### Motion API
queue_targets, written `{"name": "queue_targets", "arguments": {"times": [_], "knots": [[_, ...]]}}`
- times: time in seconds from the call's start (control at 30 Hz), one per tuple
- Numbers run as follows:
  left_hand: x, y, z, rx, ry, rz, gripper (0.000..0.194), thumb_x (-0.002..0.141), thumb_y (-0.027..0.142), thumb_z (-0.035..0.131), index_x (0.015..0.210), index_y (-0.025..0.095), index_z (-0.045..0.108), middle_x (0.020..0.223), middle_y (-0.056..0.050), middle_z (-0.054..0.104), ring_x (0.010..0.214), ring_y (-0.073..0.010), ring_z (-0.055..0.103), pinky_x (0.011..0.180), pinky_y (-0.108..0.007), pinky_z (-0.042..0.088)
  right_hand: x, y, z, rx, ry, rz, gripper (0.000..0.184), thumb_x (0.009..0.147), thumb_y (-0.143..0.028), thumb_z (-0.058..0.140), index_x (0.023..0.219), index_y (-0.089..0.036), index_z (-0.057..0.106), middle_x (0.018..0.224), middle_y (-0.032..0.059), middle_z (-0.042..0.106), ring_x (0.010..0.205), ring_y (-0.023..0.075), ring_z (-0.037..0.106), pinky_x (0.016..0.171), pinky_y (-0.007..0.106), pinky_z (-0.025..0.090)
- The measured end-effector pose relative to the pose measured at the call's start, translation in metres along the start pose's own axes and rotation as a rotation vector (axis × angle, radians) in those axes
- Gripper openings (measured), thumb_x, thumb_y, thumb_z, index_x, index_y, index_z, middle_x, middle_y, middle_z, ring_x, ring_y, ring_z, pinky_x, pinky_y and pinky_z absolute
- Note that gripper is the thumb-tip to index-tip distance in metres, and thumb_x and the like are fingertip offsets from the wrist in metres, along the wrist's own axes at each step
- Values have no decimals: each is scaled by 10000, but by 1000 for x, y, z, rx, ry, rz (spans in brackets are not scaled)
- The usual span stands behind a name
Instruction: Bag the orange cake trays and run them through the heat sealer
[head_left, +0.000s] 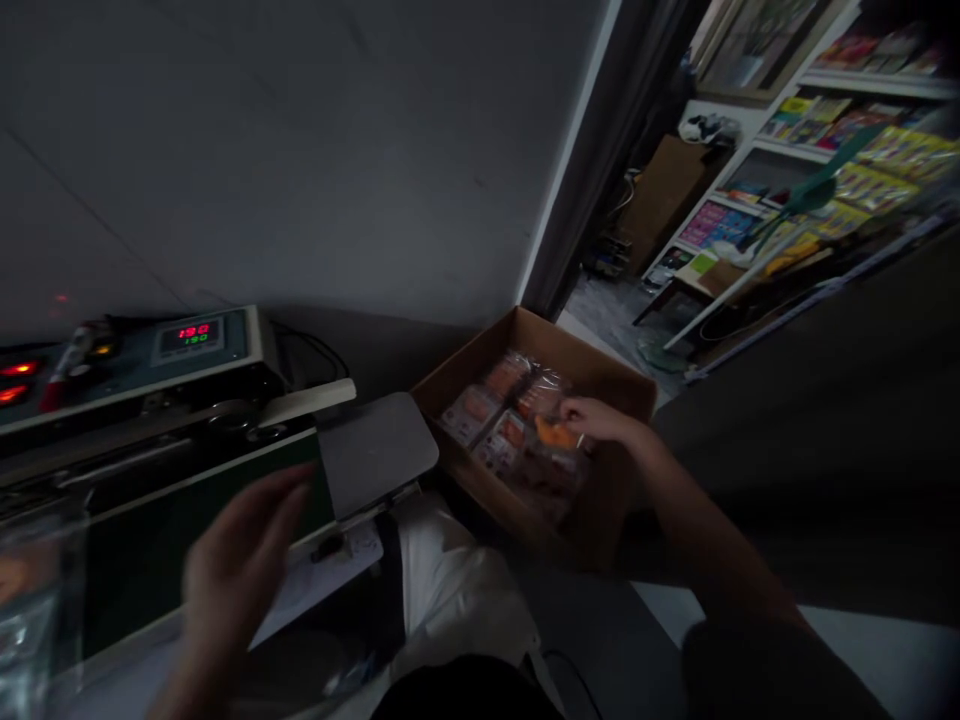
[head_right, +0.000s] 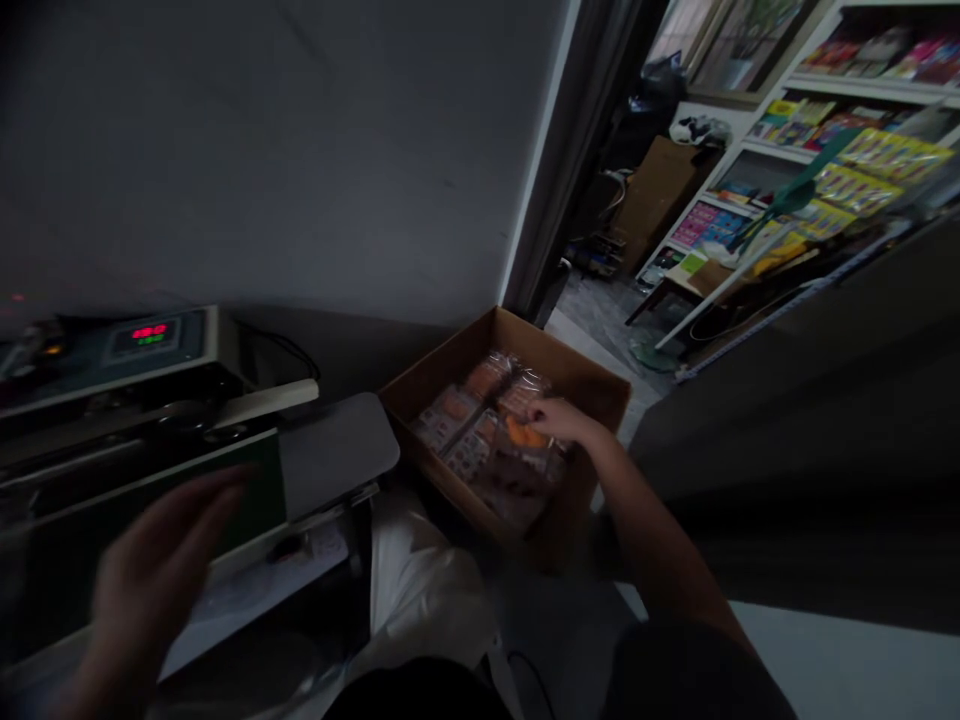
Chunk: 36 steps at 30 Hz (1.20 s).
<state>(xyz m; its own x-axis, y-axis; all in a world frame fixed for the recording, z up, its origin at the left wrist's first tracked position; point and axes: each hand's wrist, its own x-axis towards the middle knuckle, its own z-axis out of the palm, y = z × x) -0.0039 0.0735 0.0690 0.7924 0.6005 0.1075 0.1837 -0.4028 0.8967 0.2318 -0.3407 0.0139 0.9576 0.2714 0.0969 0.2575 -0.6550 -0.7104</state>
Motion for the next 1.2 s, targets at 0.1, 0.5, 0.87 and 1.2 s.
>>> {"name": "queue_targets", "arguments": {"times": [0.1, 0.5, 0.87, 1.2], "knots": [[14, 44, 57, -277, -367, 144, 519, 600, 370, 854, 1093, 259, 735, 1225, -66, 697, 1192, -308, 604, 1063, -380, 446, 4, -80, -28, -105, -223, -304, 110, 736, -168, 708, 657, -216, 648, 657, -32, 627, 671, 151, 586, 761, 332, 495], [54, 53, 42, -713, -393, -91, 392, 612, 328, 871, 917, 152, 699, 809, -62, 715, 708, -204, 659, 658, -287, 522, 38, -236, 54, 523, 41, -541, 452, 711, -383, 802, 1110, -260, 630, 932, 7, 678, 934, 208, 652, 934, 449, 521], [52, -38, 21, -822, -1, -388, 533, 582, 466, 870, 978, 190, 644, 842, -25, 705, 699, -170, 680, 567, -243, 538, 0, -204, 252, 907, -144, -200, 544, 847, -523, 622, 1312, -243, 584, 1411, 90, 575, 1283, 268, 556, 1049, 464, 490], [91, -55, 14, -775, 184, -553, 263, 534, 257, 830, 653, 145, 624, 552, 28, 580, 467, -90, 548, 447, -180, 415, 7, -194, 270, 753, -18, -185, 568, 856, -482, 590, 1353, -210, 567, 1430, 110, 554, 1283, 260, 552, 1086, 478, 451]]}}
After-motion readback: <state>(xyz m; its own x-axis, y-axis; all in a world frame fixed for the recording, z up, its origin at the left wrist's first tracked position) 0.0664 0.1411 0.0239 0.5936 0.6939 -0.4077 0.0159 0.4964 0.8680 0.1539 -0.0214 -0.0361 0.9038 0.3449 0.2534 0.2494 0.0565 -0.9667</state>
